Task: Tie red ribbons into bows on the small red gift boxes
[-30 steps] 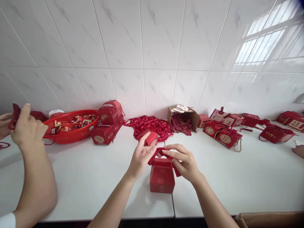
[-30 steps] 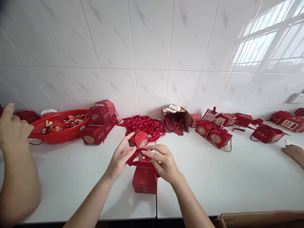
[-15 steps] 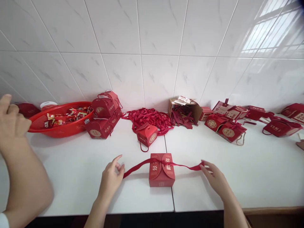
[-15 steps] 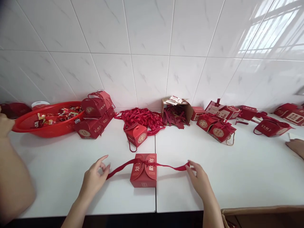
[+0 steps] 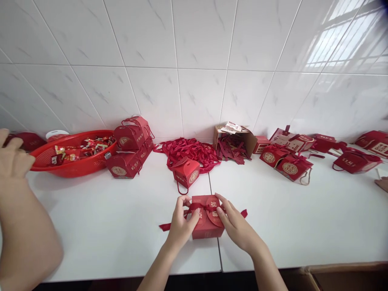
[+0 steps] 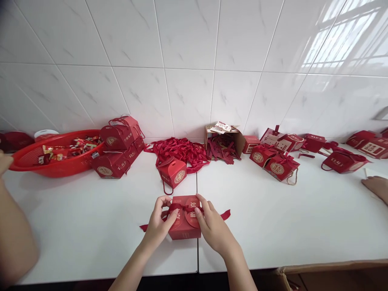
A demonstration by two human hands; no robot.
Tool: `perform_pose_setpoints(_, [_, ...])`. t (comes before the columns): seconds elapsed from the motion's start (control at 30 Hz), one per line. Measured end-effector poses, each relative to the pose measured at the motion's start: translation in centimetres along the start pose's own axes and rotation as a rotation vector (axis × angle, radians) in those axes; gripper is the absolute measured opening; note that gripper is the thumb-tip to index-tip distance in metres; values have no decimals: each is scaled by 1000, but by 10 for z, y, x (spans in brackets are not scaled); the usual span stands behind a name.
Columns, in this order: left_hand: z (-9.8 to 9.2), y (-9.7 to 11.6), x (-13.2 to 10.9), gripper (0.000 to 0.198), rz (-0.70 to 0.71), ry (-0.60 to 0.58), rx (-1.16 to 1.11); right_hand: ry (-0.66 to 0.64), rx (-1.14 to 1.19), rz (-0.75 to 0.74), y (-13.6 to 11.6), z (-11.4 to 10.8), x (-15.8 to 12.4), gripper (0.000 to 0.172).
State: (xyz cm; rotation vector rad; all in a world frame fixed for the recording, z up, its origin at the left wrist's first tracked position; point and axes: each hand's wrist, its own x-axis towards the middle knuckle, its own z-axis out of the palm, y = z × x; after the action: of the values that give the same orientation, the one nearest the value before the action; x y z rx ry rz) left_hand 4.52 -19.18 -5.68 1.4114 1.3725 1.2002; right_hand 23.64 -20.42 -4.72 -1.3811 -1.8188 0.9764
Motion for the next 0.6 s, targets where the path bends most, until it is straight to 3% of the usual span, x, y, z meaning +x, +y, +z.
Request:
perform_pose_setpoints(0.13, [-5,5,-1,20,-85,-66,-4,72,64,3,1,8,3,43])
perform_pose_setpoints(0.3, [-22,15,-3,35,-8,-54,221,273,216,-13,17,-4,2,27])
perform_pose_setpoints(0.37, [-30,15,-2,33,-2,-93,229,227,200,-67,18,-18,-2,27])
perform_pose_setpoints(0.5, [-51,8,11,27,-99,-177,270,102,-64,-166,11,-38,-13,36])
perform_pose_setpoints(0.6, [-64,10,21,23,-236,-394,317,164,-197,-173,12,-32,-12,31])
